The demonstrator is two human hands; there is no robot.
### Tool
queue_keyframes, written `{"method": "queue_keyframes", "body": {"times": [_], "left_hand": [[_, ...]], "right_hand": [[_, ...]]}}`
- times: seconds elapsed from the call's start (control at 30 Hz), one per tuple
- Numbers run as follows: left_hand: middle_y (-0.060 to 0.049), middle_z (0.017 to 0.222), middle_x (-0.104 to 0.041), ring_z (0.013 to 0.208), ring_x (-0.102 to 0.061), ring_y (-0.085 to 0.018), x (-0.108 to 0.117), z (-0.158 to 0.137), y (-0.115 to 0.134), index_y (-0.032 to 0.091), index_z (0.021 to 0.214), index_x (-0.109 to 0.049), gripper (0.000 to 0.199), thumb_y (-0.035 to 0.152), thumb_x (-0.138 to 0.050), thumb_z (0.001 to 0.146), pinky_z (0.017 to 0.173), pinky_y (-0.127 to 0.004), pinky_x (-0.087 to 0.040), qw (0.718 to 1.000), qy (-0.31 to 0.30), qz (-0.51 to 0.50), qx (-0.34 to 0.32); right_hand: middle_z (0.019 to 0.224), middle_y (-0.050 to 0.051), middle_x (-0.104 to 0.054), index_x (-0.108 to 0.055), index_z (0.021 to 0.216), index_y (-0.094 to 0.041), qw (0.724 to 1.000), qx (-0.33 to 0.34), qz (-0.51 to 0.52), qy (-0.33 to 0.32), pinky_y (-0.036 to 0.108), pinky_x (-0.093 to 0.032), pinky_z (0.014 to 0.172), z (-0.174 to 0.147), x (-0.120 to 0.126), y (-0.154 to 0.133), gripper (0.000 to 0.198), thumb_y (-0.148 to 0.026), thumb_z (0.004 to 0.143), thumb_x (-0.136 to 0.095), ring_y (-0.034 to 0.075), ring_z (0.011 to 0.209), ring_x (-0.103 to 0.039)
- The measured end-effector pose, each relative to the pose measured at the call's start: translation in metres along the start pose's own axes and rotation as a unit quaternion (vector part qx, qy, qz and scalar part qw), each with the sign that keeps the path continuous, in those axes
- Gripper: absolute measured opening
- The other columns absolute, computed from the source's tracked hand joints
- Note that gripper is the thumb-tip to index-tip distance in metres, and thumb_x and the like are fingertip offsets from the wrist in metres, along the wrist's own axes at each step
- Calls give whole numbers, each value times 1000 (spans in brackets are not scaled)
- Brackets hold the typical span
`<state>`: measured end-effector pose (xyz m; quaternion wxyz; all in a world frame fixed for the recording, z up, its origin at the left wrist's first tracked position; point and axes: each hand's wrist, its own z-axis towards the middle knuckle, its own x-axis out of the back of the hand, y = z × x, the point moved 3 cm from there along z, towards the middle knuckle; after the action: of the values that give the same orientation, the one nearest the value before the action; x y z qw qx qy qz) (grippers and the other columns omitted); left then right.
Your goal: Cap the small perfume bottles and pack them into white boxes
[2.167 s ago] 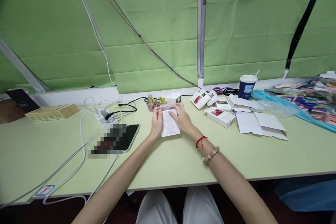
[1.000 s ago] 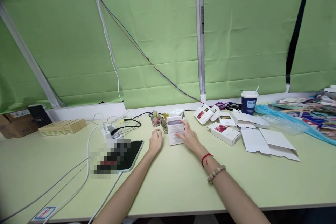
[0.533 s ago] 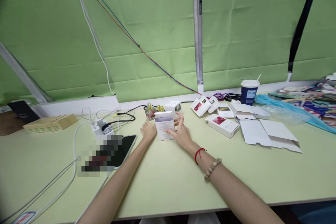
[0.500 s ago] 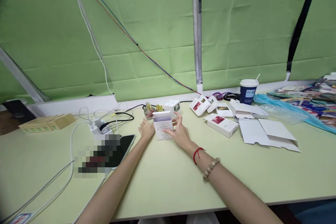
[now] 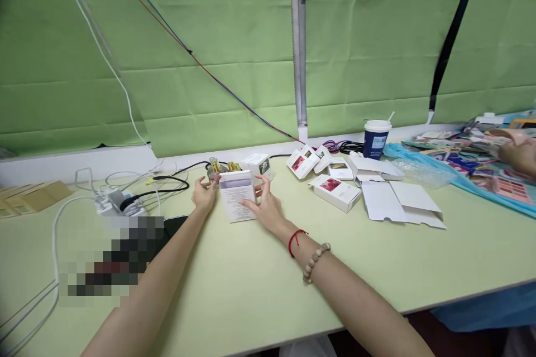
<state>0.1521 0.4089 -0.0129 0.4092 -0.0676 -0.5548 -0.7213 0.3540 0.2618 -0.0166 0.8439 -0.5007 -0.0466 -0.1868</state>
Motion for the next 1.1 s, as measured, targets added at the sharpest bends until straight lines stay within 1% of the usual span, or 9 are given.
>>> {"method": "queue_keyframes", "body": {"times": [0.1, 0.2, 0.33, 0.43, 0.5, 0.63, 0.73, 0.83, 1.1], "left_hand": [[-7, 104, -66, 102, -58, -24, -2, 0, 0, 21, 114, -53, 38, 37, -56, 79, 92, -39, -35, 1000, -19, 11, -17], [-7, 103, -65, 102, -57, -24, -2, -1, -1, 21, 107, -56, 31, 32, -56, 79, 92, -39, -35, 1000, -22, 15, -10], [-7, 104, -63, 101, -57, -22, 0, -5, -4, 19, 103, -52, 28, 31, -56, 78, 90, -35, -38, 1000, -11, 8, 6], [-8, 100, -62, 96, -58, -22, 3, -10, -3, 17, 97, -49, 28, 32, -58, 76, 85, -34, -41, 1000, -7, 7, 13], [-9, 98, -61, 94, -58, -23, 7, -15, -1, 17, 95, -47, 29, 32, -60, 74, 83, -34, -42, 1000, -3, 14, 9], [-10, 97, -59, 92, -58, -24, 13, -27, 7, 16, 99, -43, 32, 30, -58, 74, 81, -35, -42, 1000, 0, 24, -8], [-11, 101, -58, 94, -58, -23, 17, -37, 12, 15, 111, -38, 34, 22, -50, 79, 83, -35, -42, 997, 17, 41, -56], [-13, 112, -51, 103, -54, -23, 21, -44, 17, 14, 115, -39, 34, 14, -44, 80, 87, -34, -41, 986, 57, 91, -126], [-12, 108, -48, 95, -55, -22, 17, -43, 18, 17, 103, -51, 23, 18, -37, 85, 73, -32, -45, 986, 2, 122, -116]], "right_hand": [[103, 4, -60, -38, 127, -27, 998, -15, 42, -46, 34, -48, 75, 0, -7, 0, 72, -45, 66, -71, 19, 88, -58], [102, 5, -61, -52, 114, -23, 972, -73, 214, -57, 32, -48, 76, 3, -14, 1, 44, -50, 79, -55, 17, 86, -58], [77, 2, -57, -55, 108, -19, 851, -211, 456, -151, 28, -49, 60, 3, -15, -1, 34, -44, 88, -42, 12, 60, -52], [67, -3, -48, -52, 111, -21, 752, -226, 569, -244, 20, -45, 49, 0, -8, -8, 27, -31, 87, -44, 8, 49, -42], [66, -4, -45, -50, 112, -21, 723, -232, 602, -249, 17, -44, 47, -1, -3, -10, 27, -27, 87, -42, 7, 48, -40], [61, -3, -49, -54, 106, -19, 755, -271, 569, -182, 19, -43, 45, 1, -4, -6, 28, -34, 89, -39, 8, 45, -42], [68, 1, -61, -60, 100, -18, 821, -290, 492, -32, 23, -47, 51, 7, -3, 3, 41, -51, 88, -38, 12, 52, -54], [88, 3, -69, -62, 102, -20, 852, -270, 439, 88, 27, -51, 69, 10, 1, 10, 48, -58, 85, -39, 16, 75, -64], [95, 4, -69, -63, 105, -19, 871, -271, 392, 116, 31, -50, 78, 11, 5, 16, 55, -62, 82, -39, 19, 86, -65]]}}
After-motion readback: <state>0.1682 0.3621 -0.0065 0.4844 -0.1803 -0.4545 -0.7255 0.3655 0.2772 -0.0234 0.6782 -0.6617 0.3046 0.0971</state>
